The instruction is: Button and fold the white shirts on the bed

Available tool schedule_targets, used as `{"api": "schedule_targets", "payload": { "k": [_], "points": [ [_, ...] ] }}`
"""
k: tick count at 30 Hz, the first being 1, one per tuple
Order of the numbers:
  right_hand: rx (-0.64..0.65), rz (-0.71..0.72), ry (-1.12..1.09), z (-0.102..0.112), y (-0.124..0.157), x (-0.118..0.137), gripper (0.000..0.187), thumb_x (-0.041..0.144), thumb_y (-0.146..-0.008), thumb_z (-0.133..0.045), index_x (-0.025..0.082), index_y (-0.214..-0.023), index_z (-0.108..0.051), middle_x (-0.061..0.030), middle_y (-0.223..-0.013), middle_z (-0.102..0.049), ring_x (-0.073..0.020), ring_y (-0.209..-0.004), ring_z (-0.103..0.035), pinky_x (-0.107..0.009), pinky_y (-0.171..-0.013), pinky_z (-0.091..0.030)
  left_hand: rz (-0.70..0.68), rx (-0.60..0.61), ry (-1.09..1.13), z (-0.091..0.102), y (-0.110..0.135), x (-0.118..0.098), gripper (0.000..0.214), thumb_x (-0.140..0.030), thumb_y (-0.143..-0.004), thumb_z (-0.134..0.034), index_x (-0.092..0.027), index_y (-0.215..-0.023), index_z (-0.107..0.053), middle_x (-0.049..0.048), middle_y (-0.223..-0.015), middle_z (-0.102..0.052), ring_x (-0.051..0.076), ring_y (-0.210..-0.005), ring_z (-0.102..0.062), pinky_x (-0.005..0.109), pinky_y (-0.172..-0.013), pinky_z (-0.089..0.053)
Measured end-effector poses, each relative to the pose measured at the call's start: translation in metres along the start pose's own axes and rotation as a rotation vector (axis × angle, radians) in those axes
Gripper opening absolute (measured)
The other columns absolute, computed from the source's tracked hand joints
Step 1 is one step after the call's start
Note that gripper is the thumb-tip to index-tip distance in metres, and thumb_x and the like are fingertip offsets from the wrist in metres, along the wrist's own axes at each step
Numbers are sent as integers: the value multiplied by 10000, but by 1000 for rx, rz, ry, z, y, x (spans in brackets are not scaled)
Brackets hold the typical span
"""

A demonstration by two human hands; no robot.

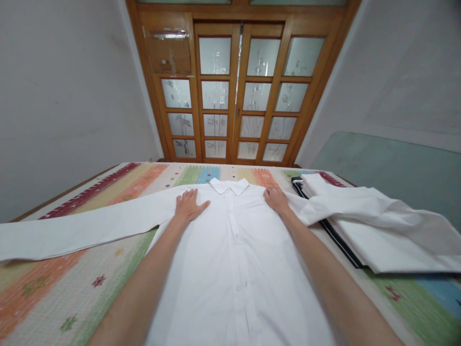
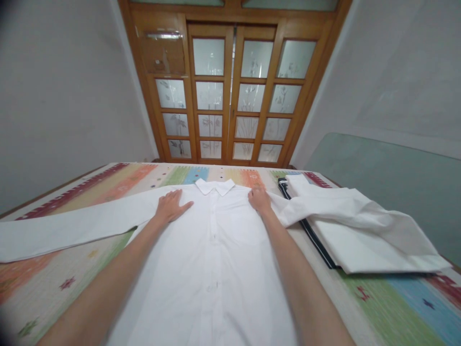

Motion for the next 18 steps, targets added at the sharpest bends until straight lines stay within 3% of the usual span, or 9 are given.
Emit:
{"api": "schedule_targets", "payload": {
  "k": [4,6,9,13,18],
  "points": [
    [-128,-41,114,9,13,9,385,239,-921,-373,102,-989,-726,-176,-1135,-642,-253,-1088,-566,-292,-881,-443,-31,-87,-12,1,-12,-2,641,-482,-912,-343,-93,-1421,-351,162,-1494,-369,298,-1394,-292,449,-1100,-259],
    [-117,-73,154,11,17,13,388,250,-923,-381,106,-961,-740,-174,-1076,-667,-251,-990,-615,-299,-807,-471,-54,-88,-20,1,-17,-2,607,-448,-915,-348,-85,-1401,-379,164,-1484,-385,300,-1395,-289,453,-1104,-250],
    [-92,-102,197,12,19,18,388,235,-928,-386,80,-950,-741,-194,-978,-692,-251,-890,-656,-304,-739,-483,-78,-121,-51,3,-22,-3,543,-424,-910,-356,-66,-1294,-500,183,-1372,-515,299,-1304,-423,435,-1074,-296],
    [-79,-84,218,12,19,22,394,224,-942,-375,66,-950,-736,-218,-955,-696,-257,-892,-668,-301,-734,-481,-92,-163,-97,6,-19,-5,468,-392,-900,-365,-60,-1098,-628,188,-1181,-641,287,-1157,-551,389,-1018,-366],
    [-55,-101,196,14,21,18,413,254,-944,-358,85,-980,-733,-216,-968,-695,-271,-910,-667,-323,-766,-474,3,-168,-97,5,-13,-4,468,-337,-895,-352,-33,-1130,-619,201,-1220,-621,278,-1162,-557,353,-984,-409]
  ]
}}
Point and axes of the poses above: each hand's wrist, its own y-axis away from the middle knuckle, its own z-axis out of the back of the hand, x = y × z, the point moved 2 cm from there along -y, towards the middle knuckle
